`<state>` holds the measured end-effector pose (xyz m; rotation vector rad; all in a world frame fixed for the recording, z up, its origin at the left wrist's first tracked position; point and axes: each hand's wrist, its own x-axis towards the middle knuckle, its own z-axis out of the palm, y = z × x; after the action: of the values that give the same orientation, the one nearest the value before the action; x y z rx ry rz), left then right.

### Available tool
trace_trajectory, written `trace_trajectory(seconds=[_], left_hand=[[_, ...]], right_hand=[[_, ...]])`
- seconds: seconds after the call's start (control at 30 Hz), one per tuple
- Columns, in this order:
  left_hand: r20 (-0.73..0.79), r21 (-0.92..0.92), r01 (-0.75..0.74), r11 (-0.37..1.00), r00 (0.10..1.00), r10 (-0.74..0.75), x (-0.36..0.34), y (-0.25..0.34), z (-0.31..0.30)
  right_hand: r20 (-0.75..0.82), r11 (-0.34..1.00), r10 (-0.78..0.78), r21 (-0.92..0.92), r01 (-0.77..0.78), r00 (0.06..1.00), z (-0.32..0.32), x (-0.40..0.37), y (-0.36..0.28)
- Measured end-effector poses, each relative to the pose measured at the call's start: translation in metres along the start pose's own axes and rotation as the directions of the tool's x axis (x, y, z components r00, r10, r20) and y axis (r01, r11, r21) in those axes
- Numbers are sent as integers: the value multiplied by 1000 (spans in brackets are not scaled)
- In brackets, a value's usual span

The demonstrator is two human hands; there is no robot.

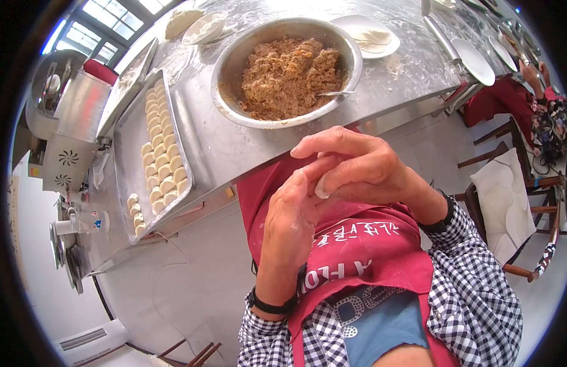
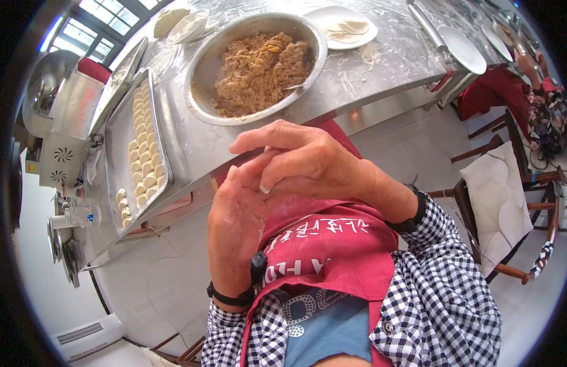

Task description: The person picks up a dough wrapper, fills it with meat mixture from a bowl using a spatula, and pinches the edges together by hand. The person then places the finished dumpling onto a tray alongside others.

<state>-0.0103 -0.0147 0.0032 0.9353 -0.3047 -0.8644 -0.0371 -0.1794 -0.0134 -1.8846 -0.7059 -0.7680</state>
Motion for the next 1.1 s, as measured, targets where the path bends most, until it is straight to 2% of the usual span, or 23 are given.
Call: trace_trajectory(seconds=[0.03,0.17,0.23,0.33,0.47,0.57,0.67,0.73,0.77,0.83,0.97,1.03,1.1], left_hand=[[-1,0,0,1000,1000,0,0,0,0],[17,3,-4,1000,1000,4,1,0,0],[21,-13,-1,1000,1000,2,0,0,0],[6,-34,-16,999,1000,16,0,0,0],[4,-90,-18,996,1000,18,0,0,-1],[-1,-123,-16,992,1000,16,1,-1,-1],[-15,-172,-36,984,999,34,2,-1,0],[-39,-199,-53,979,998,46,2,0,0],[-21,-222,-49,974,999,46,3,-1,-2],[-2,-244,-46,969,999,47,4,-3,-4],[3,-281,-57,958,998,60,5,-3,-4],[6,-291,-49,956,999,53,4,-1,-3],[4,-310,-36,950,999,39,5,1,-2]], right_hand=[[12,999,-43,-25,44,999,0,1,1],[50,997,-61,-46,63,997,-1,0,1],[-10,996,54,67,-54,998,2,-4,-1],[-96,997,74,22,-72,993,8,0,-5],[-79,992,107,77,-101,991,5,-2,-6],[-31,999,53,9,-53,998,2,-4,-3],[-59,998,63,-12,-64,996,7,-3,-4],[-177,989,131,96,-115,976,13,-2,-4],[-177,989,129,96,-113,976,12,-3,-2],[-104,999,31,-6,-32,994,9,-5,1],[-104,999,-22,-32,19,994,13,-2,0],[-218,974,206,137,-179,954,21,0,-11],[-228,974,176,183,-136,958,24,-4,-5]])
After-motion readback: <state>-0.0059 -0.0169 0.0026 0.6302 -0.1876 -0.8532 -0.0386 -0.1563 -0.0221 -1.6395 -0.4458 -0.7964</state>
